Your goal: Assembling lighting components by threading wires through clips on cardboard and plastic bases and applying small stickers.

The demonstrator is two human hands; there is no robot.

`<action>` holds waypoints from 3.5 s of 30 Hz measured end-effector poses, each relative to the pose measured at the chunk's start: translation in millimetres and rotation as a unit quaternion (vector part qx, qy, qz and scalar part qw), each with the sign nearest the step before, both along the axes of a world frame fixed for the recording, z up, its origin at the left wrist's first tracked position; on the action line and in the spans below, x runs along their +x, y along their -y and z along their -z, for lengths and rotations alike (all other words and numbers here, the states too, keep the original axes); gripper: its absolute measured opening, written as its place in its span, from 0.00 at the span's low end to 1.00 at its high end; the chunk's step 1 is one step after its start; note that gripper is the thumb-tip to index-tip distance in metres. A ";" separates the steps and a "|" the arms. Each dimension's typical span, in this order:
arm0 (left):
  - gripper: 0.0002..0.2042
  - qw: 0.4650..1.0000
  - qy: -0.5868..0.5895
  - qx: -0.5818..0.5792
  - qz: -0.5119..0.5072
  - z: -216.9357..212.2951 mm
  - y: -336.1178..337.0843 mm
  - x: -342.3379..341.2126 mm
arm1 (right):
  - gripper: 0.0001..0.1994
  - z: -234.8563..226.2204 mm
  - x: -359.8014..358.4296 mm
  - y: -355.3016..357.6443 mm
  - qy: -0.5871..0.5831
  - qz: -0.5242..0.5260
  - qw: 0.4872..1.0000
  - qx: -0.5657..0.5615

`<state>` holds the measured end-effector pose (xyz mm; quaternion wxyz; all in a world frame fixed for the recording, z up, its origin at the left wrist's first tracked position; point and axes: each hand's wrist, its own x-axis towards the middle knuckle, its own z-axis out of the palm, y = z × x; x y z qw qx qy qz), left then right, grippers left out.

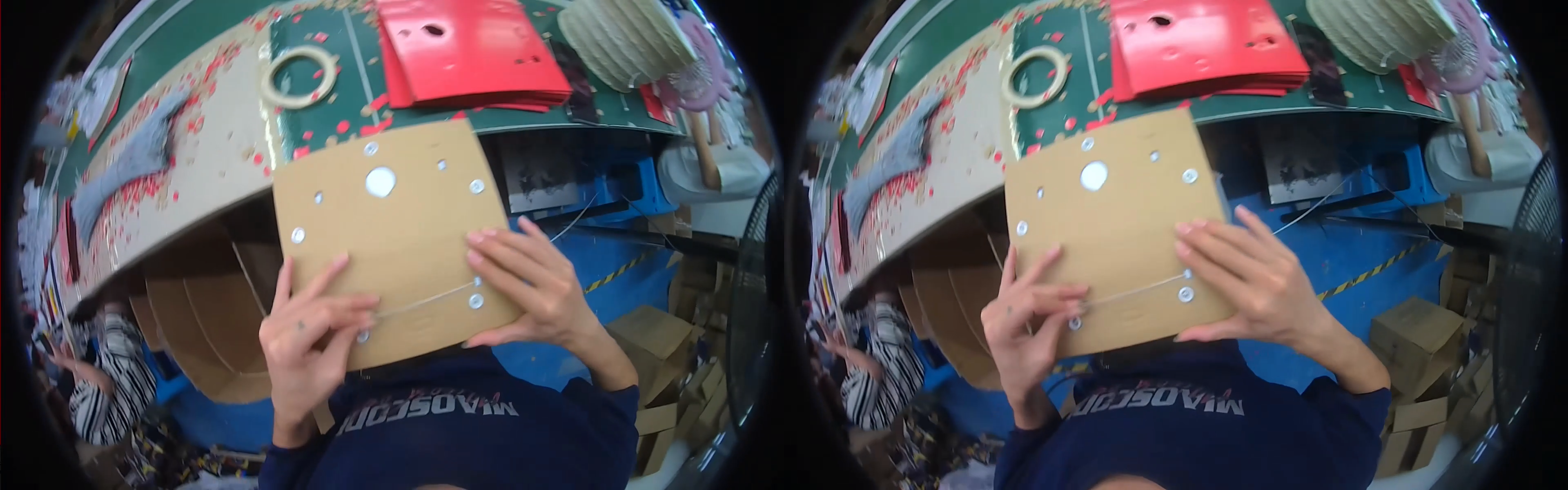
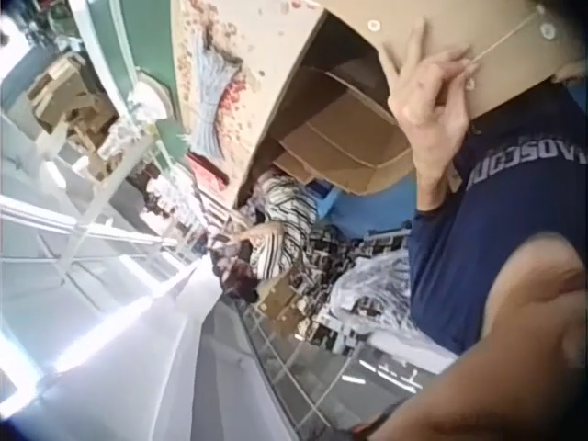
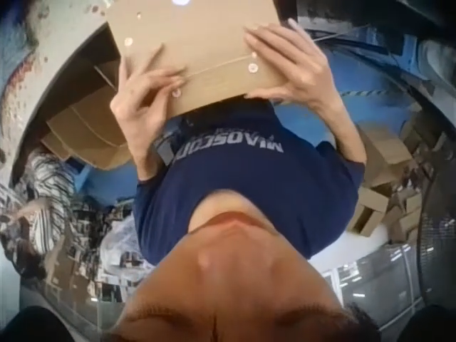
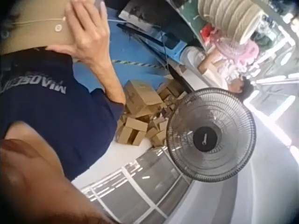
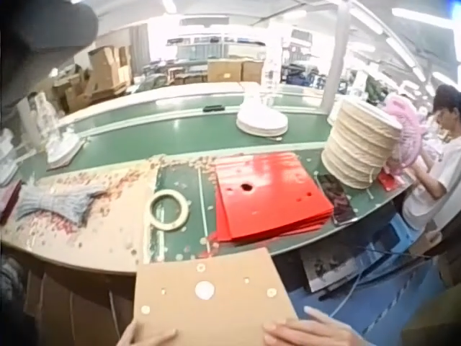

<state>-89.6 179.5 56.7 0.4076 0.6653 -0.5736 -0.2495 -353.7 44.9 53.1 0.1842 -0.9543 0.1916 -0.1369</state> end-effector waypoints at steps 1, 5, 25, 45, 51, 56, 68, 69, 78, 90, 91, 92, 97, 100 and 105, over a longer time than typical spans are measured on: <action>0.06 0.999 -0.030 -0.016 0.015 6.2 -3.4 2.5 | 0.43 -1.6 -1.0 -1.3 -0.011 0.013 1.000 -0.001; 0.08 0.997 -0.071 -0.020 -0.034 19.0 -8.4 -4.0 | 0.36 -24.0 17.0 6.8 -0.043 -0.007 0.998 0.040; 0.32 0.979 0.040 -0.201 0.016 71.4 -49.0 5.5 | 0.21 -7.5 91.6 -34.0 0.119 0.023 0.983 0.138; 0.27 0.981 -0.019 -0.189 0.044 60.4 -42.3 2.3 | 0.25 -30.6 91.4 -25.0 -0.045 -0.197 0.979 -0.032; 0.27 0.979 -0.022 -0.197 0.044 59.0 -38.8 0.5 | 0.24 -26.4 90.9 -25.5 -0.024 -0.216 0.974 -0.065; 0.27 0.980 -0.024 -0.191 0.041 60.5 -39.9 -1.5 | 0.25 -21.1 93.4 -25.1 -0.009 -0.231 0.971 -0.064; 0.25 0.981 0.018 -0.187 0.043 57.4 -37.6 5.2 | 0.26 -20.0 83.0 -20.6 0.000 -0.190 0.981 -0.039; 0.25 0.982 0.016 -0.182 0.045 56.7 -37.5 6.7 | 0.27 -20.4 83.5 -21.7 -0.013 -0.189 0.982 -0.020; 0.32 0.986 0.008 -0.149 0.076 59.9 -41.4 10.3 | 0.27 -10.6 86.8 -22.0 0.018 -0.205 0.978 -0.038; 0.44 0.983 -0.037 -0.165 0.074 63.8 -37.3 1.2 | 0.21 -4.4 76.1 -8.5 0.083 -0.159 0.983 -0.024; 0.44 0.981 -0.042 -0.172 0.075 63.6 -35.7 -0.1 | 0.21 -5.6 76.4 -9.4 0.077 -0.169 0.981 -0.049; 0.44 0.980 -0.046 -0.179 0.076 63.7 -33.7 -0.8 | 0.21 -5.7 76.8 -9.9 0.072 -0.179 0.978 -0.075; 0.48 0.984 -0.043 -0.167 0.051 62.7 -39.3 -5.2 | 0.22 -7.2 81.0 -7.7 0.060 -0.186 0.978 -0.068; 0.50 0.987 -0.045 -0.146 0.053 61.3 -37.6 -2.9 | 0.20 -2.0 70.7 -7.7 0.064 -0.164 0.984 -0.013; 0.53 0.985 -0.057 -0.146 0.078 61.5 -36.8 -2.9 | 0.18 1.9 68.3 -10.1 0.099 -0.149 0.984 0.013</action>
